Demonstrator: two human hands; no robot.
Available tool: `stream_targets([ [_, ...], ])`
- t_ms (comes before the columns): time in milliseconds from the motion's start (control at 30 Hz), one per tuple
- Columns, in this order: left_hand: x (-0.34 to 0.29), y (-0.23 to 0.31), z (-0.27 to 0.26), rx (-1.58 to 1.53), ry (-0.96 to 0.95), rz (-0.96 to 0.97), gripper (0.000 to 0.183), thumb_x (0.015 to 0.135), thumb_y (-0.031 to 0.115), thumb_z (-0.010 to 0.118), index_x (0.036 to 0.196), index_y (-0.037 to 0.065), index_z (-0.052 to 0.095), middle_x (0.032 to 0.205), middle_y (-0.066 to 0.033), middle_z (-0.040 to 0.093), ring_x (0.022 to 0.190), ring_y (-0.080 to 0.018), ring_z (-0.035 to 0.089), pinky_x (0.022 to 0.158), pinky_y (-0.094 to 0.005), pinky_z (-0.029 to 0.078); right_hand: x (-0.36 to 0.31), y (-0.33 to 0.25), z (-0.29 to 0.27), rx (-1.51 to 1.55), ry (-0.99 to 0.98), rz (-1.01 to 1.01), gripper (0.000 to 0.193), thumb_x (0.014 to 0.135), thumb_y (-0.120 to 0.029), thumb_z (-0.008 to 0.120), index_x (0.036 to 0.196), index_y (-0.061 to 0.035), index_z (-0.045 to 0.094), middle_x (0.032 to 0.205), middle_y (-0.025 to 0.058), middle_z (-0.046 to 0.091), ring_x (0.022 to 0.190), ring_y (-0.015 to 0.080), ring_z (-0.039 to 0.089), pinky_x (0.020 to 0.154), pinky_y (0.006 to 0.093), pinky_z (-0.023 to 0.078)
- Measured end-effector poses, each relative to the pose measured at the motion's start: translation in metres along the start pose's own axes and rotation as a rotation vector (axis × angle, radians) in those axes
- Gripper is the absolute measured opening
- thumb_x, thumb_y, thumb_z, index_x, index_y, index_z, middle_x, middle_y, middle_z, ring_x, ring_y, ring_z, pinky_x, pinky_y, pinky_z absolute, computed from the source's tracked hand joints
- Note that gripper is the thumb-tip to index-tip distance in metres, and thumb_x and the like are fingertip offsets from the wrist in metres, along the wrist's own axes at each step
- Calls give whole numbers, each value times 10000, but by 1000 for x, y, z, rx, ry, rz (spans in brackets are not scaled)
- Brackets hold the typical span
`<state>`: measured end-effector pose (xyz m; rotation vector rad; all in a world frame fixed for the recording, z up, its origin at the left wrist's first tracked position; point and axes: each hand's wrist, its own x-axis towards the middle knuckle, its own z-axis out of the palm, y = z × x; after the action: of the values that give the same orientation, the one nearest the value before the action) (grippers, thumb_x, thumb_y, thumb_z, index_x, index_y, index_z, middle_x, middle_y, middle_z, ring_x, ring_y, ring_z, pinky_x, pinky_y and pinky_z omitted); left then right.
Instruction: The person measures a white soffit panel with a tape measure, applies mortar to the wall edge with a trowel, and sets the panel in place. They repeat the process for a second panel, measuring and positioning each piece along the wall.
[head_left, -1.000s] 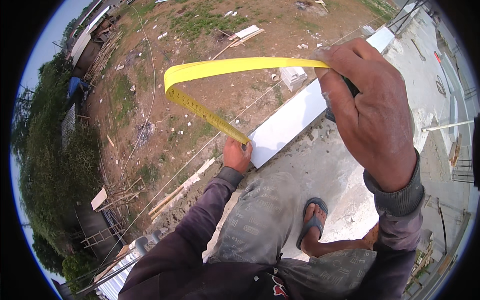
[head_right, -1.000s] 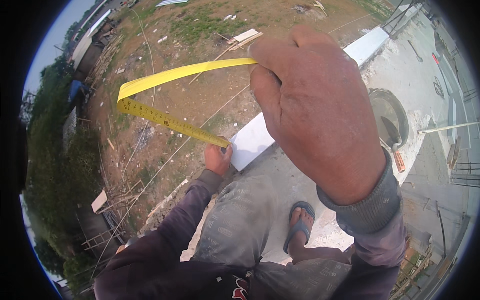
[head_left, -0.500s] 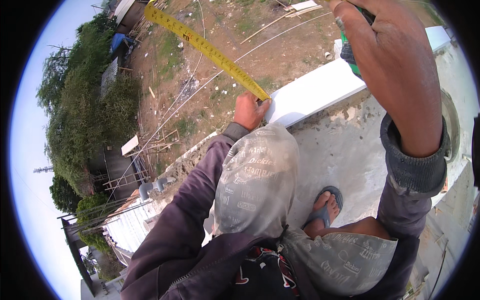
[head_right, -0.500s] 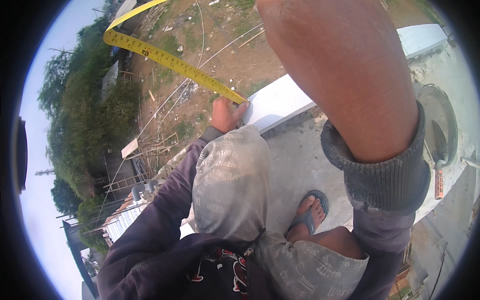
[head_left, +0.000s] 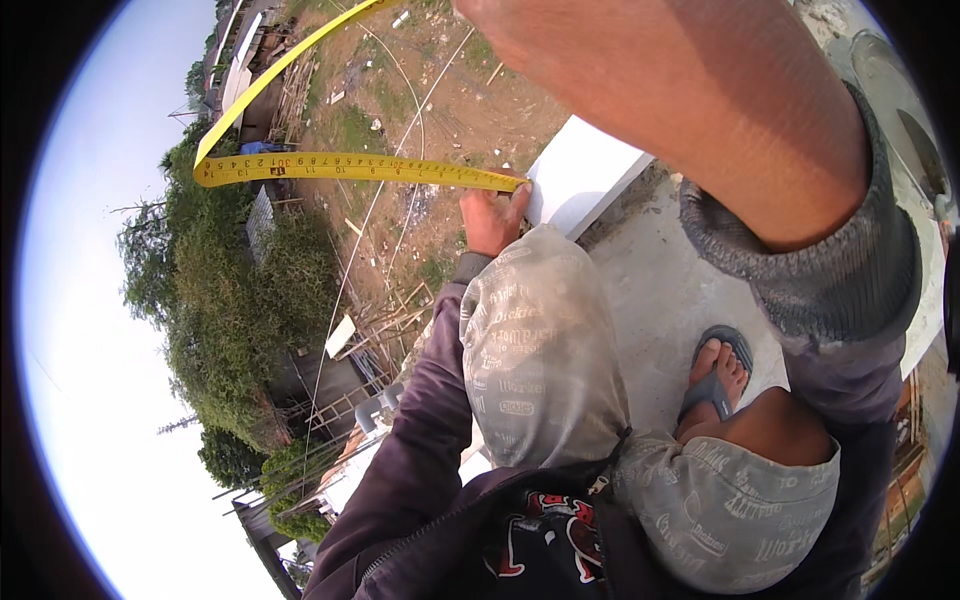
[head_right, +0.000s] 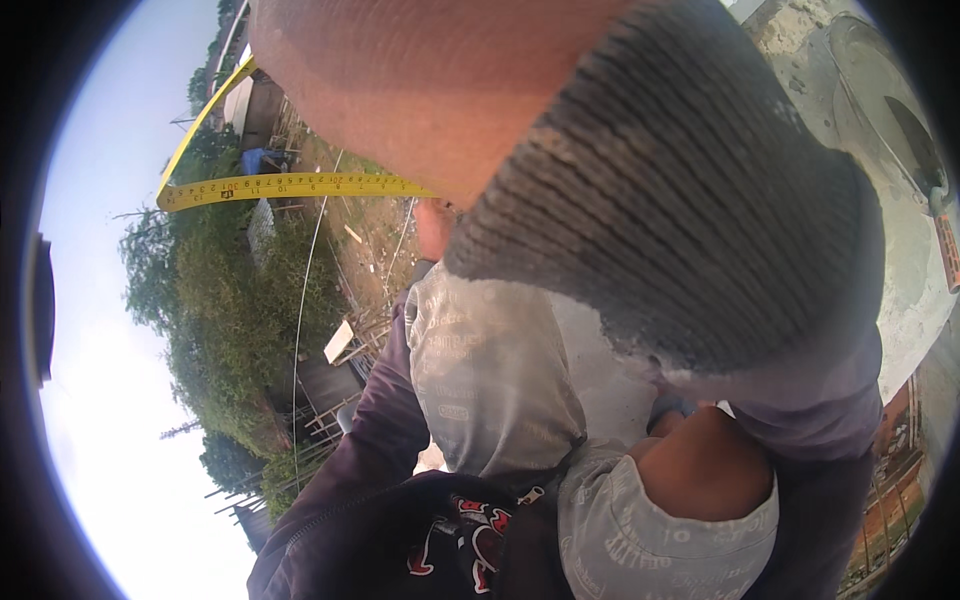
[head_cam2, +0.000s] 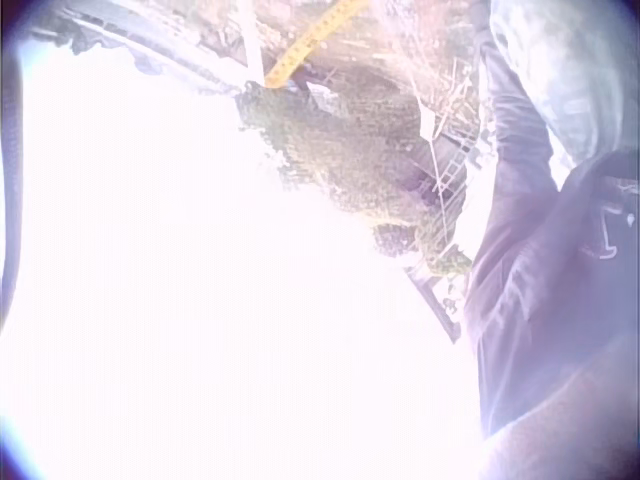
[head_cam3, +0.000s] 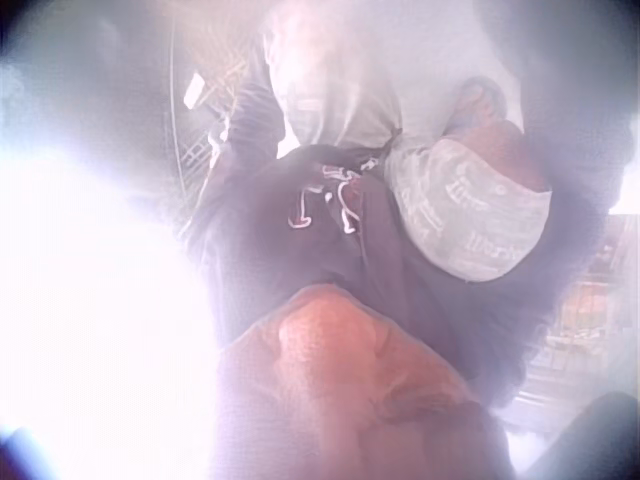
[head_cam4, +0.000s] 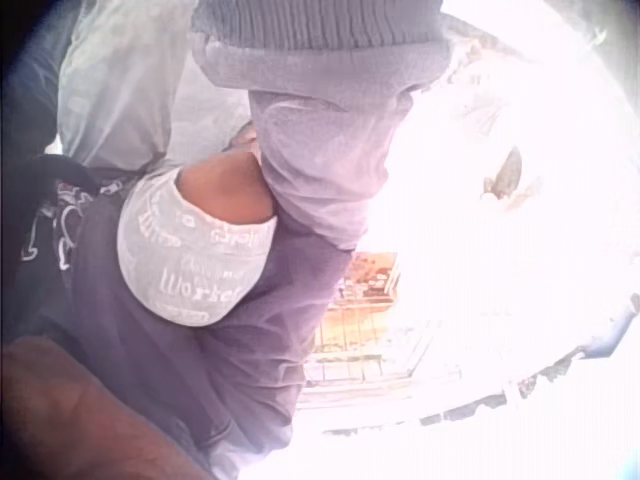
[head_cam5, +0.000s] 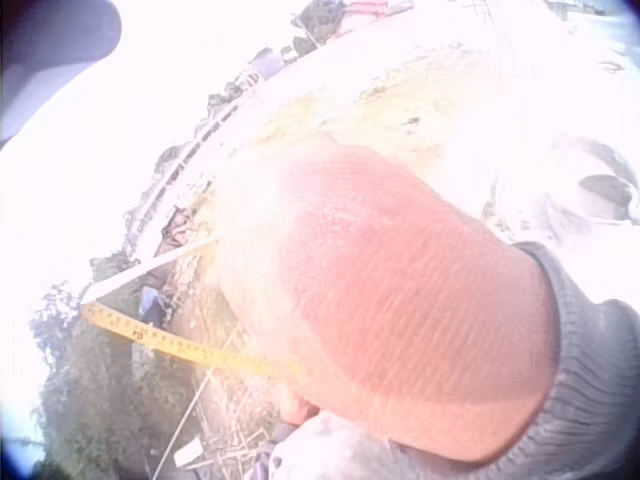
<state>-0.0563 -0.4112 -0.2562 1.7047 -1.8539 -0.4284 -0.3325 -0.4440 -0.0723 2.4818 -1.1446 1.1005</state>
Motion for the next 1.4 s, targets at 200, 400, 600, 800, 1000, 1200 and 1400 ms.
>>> stream_targets([
  [200,0,-9,4,-49,-17,25,173,796,127,757,920,19,705,866,-121,717,805,-241,700,756,-358,552,-6,-9,20,71,75,125,166,806,-140,610,901,-41,704,864,98,641,910,254,600,902,381,467],
  [400,-1,-10,3,-92,-26,34,174,807,121,758,928,8,704,869,-119,720,809,-226,697,769,-348,552,-12,-10,30,78,93,156,161,813,-135,613,907,-39,702,858,97,642,893,248,604,879,380,472],
  [600,-2,-9,4,-98,-14,-10,188,808,119,763,912,-25,702,850,-126,721,804,-206,692,776,-342,554,-13,-14,36,99,116,162,157,819,-129,616,913,-37,700,852,95,642,876,241,607,856,379,478],
  [800,1,-12,2,-42,-55,-65,192,807,105,758,920,-42,705,848,-136,725,796,-203,691,764,-357,557,-12,-14,40,107,137,172,153,825,-124,618,919,-35,699,846,94,643,859,235,611,833,378,484],
  [1000,-1,-15,3,-38,-58,-64,187,807,101,756,919,-39,703,855,-137,723,802,-209,689,767,-360,553,-11,-18,42,110,153,178,148,832,-119,621,925,-33,697,840,93,643,842,228,614,810,378,490],
  [1200,-2,-12,1,-26,-51,-63,182,806,97,754,918,-36,701,863,-138,721,808,-216,688,770,-364,549,-12,-22,40,118,173,180,144,838,-114,624,931,-31,696,834,91,643,826,222,618,787,377,496],
  [1400,-2,-12,3,-26,-46,-67,177,805,93,752,917,-33,699,871,-139,719,814,-223,686,773,-367,545,-11,-23,41,118,180,184,140,844,-109,627,938,-29,694,828,90,644,809,216,622,764,376,502],
])
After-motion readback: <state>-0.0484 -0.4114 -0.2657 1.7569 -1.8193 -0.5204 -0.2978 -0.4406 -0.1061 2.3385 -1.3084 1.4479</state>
